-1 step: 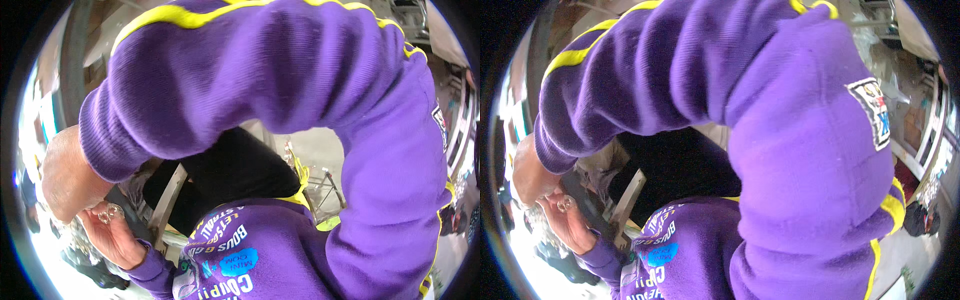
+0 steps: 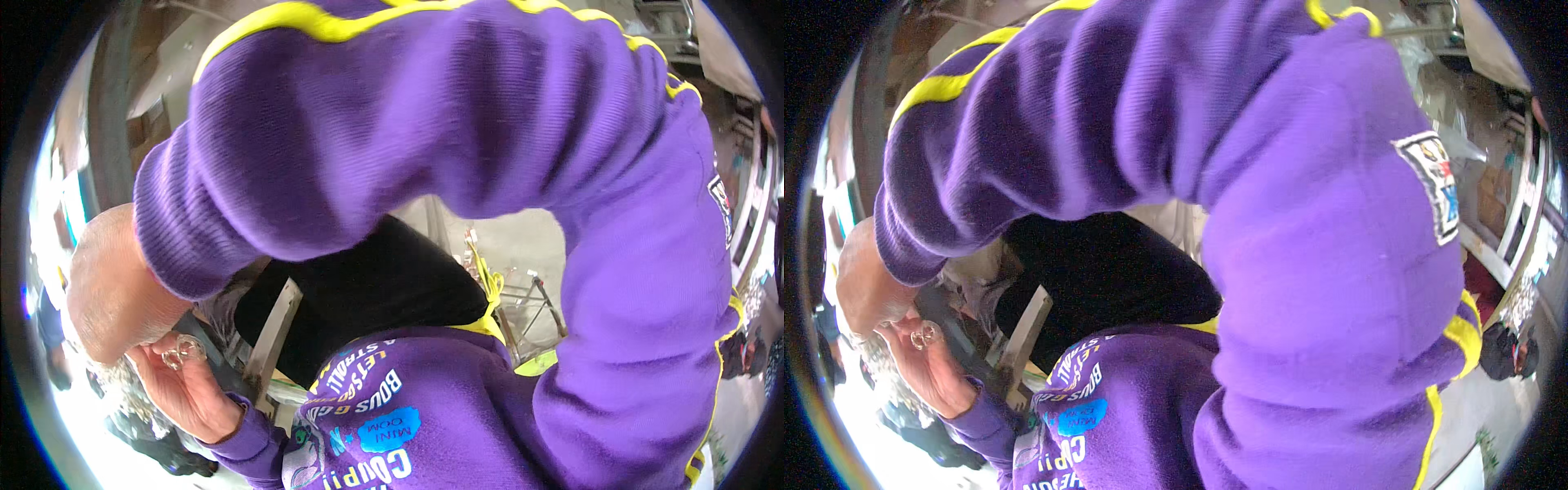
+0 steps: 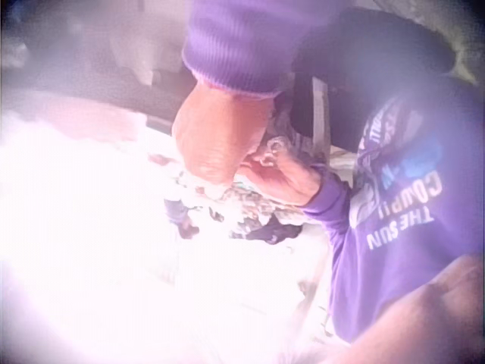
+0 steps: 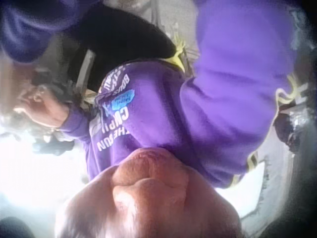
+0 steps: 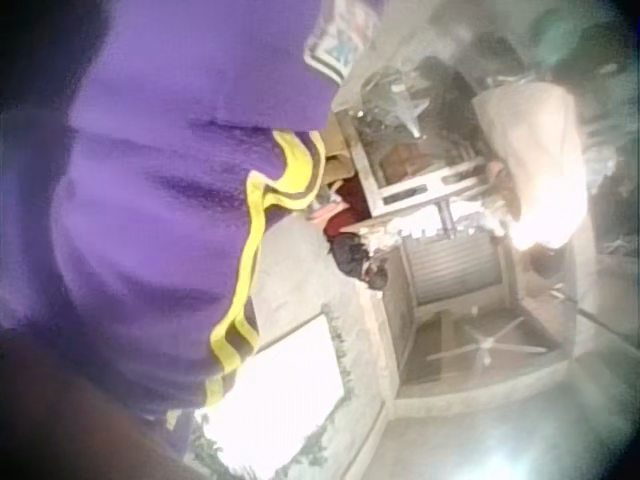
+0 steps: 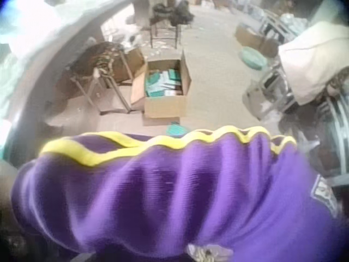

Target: The person repeatedly picks small white plastic housings and metal springs from a table, inserts the springs into the housings, and places the assembled units into a blue tray. The person briefly bends to retrieve a dropped spring from the floor and resumes assembly.

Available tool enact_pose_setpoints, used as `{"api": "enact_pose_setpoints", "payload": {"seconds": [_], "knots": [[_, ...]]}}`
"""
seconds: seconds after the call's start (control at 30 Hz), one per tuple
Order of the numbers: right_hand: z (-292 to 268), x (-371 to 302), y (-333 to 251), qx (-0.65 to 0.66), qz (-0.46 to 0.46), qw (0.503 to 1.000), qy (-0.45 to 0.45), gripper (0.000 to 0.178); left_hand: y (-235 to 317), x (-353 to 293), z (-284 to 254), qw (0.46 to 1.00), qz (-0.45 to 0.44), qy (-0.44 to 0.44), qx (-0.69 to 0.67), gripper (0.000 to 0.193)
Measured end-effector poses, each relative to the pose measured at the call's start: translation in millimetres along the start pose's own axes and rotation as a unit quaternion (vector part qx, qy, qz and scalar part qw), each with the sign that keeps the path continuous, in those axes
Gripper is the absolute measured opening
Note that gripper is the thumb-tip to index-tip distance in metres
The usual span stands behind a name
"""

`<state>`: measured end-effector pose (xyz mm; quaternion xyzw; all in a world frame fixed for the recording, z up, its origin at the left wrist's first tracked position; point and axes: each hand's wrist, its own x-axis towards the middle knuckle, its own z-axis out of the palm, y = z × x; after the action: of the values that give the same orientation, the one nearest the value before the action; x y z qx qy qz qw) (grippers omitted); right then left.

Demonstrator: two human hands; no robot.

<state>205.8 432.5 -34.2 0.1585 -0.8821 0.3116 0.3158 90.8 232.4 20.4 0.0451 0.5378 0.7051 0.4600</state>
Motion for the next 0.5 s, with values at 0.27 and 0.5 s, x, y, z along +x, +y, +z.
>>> {"api": "enact_pose_setpoints", "payload": {"seconds": [0.27,0.5], "knots": [[-26,-68,22,-0.077,0.055,0.992,0.085,0.019,-53,44,48,0.871,0.112,-0.092,0.469,0.045],[2,-91,43,0.015,0.033,0.961,0.275,0.02,-70,52,61,0.856,0.172,0.066,0.483,0.037]]}}
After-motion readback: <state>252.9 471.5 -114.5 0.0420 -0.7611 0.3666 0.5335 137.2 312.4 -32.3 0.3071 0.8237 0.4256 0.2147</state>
